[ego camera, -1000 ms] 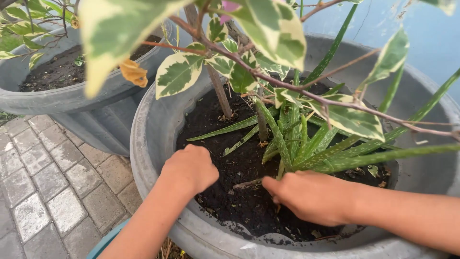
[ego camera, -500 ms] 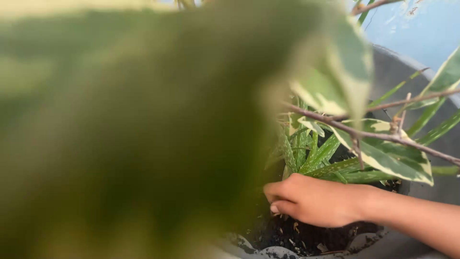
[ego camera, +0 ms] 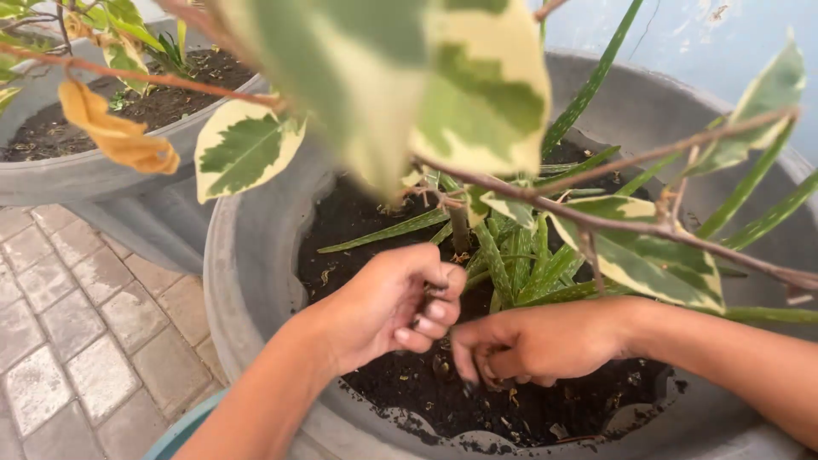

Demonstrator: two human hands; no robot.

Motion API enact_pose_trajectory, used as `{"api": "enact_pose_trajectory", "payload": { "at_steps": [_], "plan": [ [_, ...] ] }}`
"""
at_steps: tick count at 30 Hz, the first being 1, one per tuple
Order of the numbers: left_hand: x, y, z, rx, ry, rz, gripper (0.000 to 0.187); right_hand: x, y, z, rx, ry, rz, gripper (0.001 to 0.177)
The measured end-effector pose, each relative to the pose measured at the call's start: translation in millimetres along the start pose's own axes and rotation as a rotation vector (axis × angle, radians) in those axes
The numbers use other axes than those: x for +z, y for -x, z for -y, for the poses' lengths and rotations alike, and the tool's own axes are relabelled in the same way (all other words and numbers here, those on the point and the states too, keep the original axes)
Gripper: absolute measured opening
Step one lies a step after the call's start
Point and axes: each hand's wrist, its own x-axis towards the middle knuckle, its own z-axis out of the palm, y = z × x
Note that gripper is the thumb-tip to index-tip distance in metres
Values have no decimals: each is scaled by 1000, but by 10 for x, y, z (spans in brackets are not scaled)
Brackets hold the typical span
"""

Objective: Picking up dead leaves and plant debris from potted plants and garden beds.

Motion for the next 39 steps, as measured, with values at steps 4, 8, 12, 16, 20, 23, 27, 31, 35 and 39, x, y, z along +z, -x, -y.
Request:
{"api": "enact_pose_trajectory", "payload": {
  "at_steps": [4, 8, 12, 16, 20, 23, 27, 31, 35, 39],
  "plan": [
    [57, -37, -29, 81, 287, 131, 23, -56, 202, -31, -43, 469, 134, 21],
    [28, -127, 19, 106, 228, 67, 28, 35, 477, 75, 402, 912, -95, 28],
    [76, -201, 14, 58, 78, -47, 35, 129, 414, -221, 325, 919, -206, 41],
    [58, -288, 80, -28, -34, -226, 36, 115, 318, -590, 129, 1010, -166, 41],
    [-104, -430, 287, -87, -204, -337, 34, 9, 431, -231, 179, 716, -78, 30],
    [-80, -396, 242, -76, -212, -395, 34, -232, 498, -439, 29, 426, 43, 30],
    [-181, -409, 165, -76, -23, -433, 39, -267, 692, -339, 210, -134, 148, 27],
    [-333, -685, 137, -34, 117, -534, 29, -253, 669, -418, 255, -275, 180, 23],
    [-336, -773, 15, -26, -53, -609, 26, -642, -69, -2071, -832, 652, 431, 41],
    [-312, -871, -43, -41, -190, -620, 27, -791, 210, -1966, -436, 752, 185, 37]
  ]
}}
